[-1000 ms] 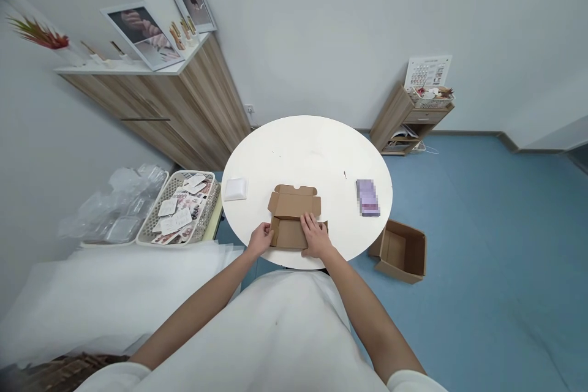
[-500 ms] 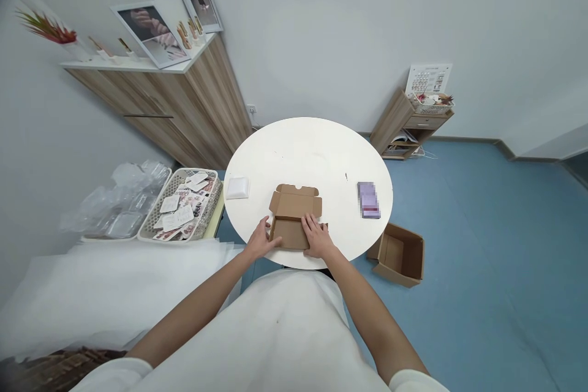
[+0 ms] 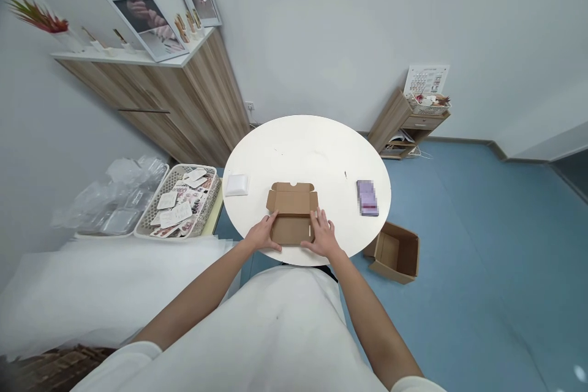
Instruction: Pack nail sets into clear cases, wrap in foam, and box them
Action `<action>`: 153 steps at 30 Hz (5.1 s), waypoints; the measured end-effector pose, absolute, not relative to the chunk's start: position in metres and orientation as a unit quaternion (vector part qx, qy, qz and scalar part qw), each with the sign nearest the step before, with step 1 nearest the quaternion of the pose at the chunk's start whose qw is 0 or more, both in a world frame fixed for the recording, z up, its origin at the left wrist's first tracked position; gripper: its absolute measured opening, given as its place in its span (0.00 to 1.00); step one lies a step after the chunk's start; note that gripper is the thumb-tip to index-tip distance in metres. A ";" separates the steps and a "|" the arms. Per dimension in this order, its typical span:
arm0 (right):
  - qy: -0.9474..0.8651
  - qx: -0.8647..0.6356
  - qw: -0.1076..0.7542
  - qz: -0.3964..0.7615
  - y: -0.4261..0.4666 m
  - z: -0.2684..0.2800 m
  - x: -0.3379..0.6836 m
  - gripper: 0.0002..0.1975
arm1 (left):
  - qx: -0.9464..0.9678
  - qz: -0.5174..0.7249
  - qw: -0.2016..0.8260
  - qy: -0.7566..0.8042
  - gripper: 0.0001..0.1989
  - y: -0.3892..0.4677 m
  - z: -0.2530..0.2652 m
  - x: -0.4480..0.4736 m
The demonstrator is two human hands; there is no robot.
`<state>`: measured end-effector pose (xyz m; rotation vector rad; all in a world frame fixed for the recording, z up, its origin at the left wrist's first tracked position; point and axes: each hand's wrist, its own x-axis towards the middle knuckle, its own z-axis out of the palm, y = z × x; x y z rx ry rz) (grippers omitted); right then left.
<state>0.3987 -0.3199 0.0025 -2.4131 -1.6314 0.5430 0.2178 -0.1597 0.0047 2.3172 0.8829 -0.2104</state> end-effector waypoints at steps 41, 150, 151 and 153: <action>-0.275 -0.870 0.233 0.337 -0.323 -0.002 0.442 0.24 | 0.828 -0.063 0.419 0.368 0.64 -0.187 0.007 0.272; -0.379 -0.806 0.411 0.197 -0.296 0.023 0.510 0.22 | 0.755 0.195 0.416 0.468 0.23 -0.163 0.026 0.328; -0.333 -0.815 0.428 0.207 -0.293 0.023 0.521 0.25 | 0.720 0.199 0.433 0.505 0.25 -0.152 0.026 0.328; -0.227 -0.816 0.462 0.263 -0.284 0.021 0.541 0.28 | 0.661 0.205 0.466 0.551 0.28 -0.132 0.024 0.328</action>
